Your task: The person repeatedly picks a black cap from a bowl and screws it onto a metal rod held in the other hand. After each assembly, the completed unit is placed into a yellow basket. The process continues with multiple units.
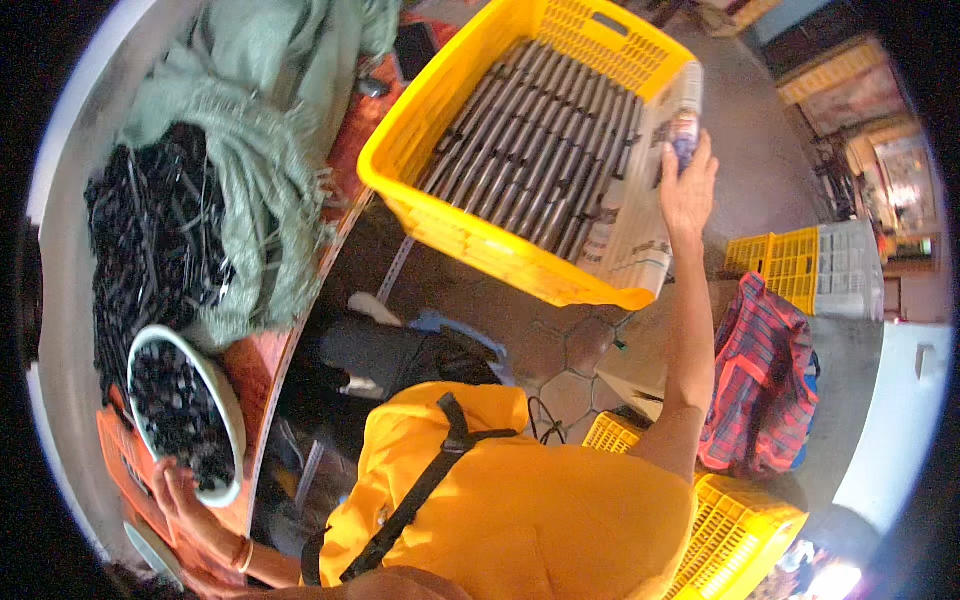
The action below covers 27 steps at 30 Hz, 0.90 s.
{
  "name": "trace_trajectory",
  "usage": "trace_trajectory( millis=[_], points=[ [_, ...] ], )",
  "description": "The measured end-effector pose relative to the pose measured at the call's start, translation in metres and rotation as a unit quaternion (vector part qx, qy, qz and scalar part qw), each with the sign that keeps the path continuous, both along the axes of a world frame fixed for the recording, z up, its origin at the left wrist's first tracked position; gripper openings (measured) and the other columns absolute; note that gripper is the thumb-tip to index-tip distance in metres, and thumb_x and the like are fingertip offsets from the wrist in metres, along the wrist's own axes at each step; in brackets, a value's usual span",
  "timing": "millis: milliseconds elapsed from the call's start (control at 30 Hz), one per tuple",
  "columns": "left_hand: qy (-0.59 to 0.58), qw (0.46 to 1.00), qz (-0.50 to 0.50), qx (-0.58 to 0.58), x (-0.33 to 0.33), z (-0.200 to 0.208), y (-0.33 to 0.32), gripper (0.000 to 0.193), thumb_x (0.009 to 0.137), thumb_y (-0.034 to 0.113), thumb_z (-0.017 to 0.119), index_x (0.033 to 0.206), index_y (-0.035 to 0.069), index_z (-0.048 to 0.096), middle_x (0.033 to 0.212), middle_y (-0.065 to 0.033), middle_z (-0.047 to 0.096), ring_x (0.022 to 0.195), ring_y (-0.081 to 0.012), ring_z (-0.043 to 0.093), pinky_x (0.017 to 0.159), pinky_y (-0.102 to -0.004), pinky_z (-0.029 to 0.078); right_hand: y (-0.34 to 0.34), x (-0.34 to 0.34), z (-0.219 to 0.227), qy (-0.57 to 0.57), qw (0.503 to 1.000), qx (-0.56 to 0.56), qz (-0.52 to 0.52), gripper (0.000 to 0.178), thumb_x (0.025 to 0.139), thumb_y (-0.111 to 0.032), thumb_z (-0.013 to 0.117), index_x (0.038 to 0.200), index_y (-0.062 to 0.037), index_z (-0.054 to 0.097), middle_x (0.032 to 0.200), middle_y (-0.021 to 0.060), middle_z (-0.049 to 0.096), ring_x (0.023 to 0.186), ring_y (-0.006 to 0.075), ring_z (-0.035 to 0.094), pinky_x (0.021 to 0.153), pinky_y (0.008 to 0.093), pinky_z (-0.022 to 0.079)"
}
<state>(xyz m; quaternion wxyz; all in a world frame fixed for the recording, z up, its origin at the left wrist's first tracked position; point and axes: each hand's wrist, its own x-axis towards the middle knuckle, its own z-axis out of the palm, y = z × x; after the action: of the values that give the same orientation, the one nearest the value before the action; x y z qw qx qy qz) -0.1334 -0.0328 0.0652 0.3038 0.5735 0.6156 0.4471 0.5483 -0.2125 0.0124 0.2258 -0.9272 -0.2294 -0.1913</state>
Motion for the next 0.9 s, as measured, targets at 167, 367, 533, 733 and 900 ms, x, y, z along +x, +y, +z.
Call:
trace_trajectory(
  millis=[167, 367, 533, 733, 900],
  points=[
    [-0.088, 0.949, -0.270, -0.135, 0.062, -0.016, -0.026, 0.029, 0.085, 0.023, 0.061, 0.098, -0.003, 0.059, 0.090, -0.0099, 0.060, 0.062, -0.0112, 0.056, 0.055, -0.0214, 0.045, 0.037, -0.138, 0.011, -0.080, 0.937, 0.010, 0.339, 0.031, 0.077, -0.011, 0.064, 0.107, -0.0034, 0.059, 0.080, 0.0118, 0.058, 0.074, 0.0293, 0.058, 0.068, 0.0425, 0.048],
    [-0.078, 0.876, -0.441, -0.178, 0.177, -0.060, -0.019, 0.033, 0.079, 0.008, 0.067, 0.110, -0.001, 0.061, 0.093, -0.0095, 0.064, 0.077, -0.0135, 0.060, 0.065, -0.0242, 0.050, 0.005, -0.207, -0.186, 0.492, 0.743, -0.220, 0.398, 0.033, 0.093, -0.029, 0.054, 0.110, -0.0019, 0.059, 0.095, 0.0130, 0.064, 0.087, 0.0236, 0.063, 0.079, 0.0367, 0.050],
    [-0.011, 0.858, -0.512, -0.039, 0.261, -0.040, -0.008, 0.048, 0.076, 0.005, 0.069, 0.121, 0.001, 0.054, 0.112, -0.0133, 0.060, 0.099, -0.0265, 0.059, 0.084, -0.0322, 0.048, -0.047, -0.163, -0.331, 0.857, 0.491, 0.152, 0.026, 0.059, 0.091, -0.050, 0.048, 0.128, -0.0038, 0.046, 0.106, 0.0140, 0.061, 0.095, 0.0257, 0.059, 0.084, 0.0400, 0.049],
    [0.094, 0.796, -0.593, 0.070, 0.346, -0.043, -0.006, 0.069, 0.074, 0.020, 0.073, 0.134, 0.004, 0.043, 0.133, -0.0180, 0.043, 0.126, -0.0363, 0.040, 0.105, -0.0437, 0.033, -0.024, -0.156, -0.474, 0.784, 0.335, 0.522, -0.039, 0.053, 0.091, -0.051, 0.045, 0.114, -0.0055, 0.059, 0.126, 0.0179, 0.053, 0.119, 0.0353, 0.048, 0.101, 0.0476, 0.039],
    [0.229, 0.738, -0.621, 0.131, 0.398, -0.063, -0.017, 0.072, 0.074, 0.034, 0.073, 0.136, 0.013, 0.042, 0.136, -0.0161, 0.040, 0.129, -0.0353, 0.036, 0.107, -0.0555, 0.023, 0.010, -0.162, -0.504, 0.742, 0.285, 0.606, -0.041, 0.054, 0.091, -0.051, 0.045, 0.116, -0.0060, 0.058, 0.127, 0.0178, 0.053, 0.119, 0.0354, 0.047, 0.101, 0.0480, 0.038]
  ],
)
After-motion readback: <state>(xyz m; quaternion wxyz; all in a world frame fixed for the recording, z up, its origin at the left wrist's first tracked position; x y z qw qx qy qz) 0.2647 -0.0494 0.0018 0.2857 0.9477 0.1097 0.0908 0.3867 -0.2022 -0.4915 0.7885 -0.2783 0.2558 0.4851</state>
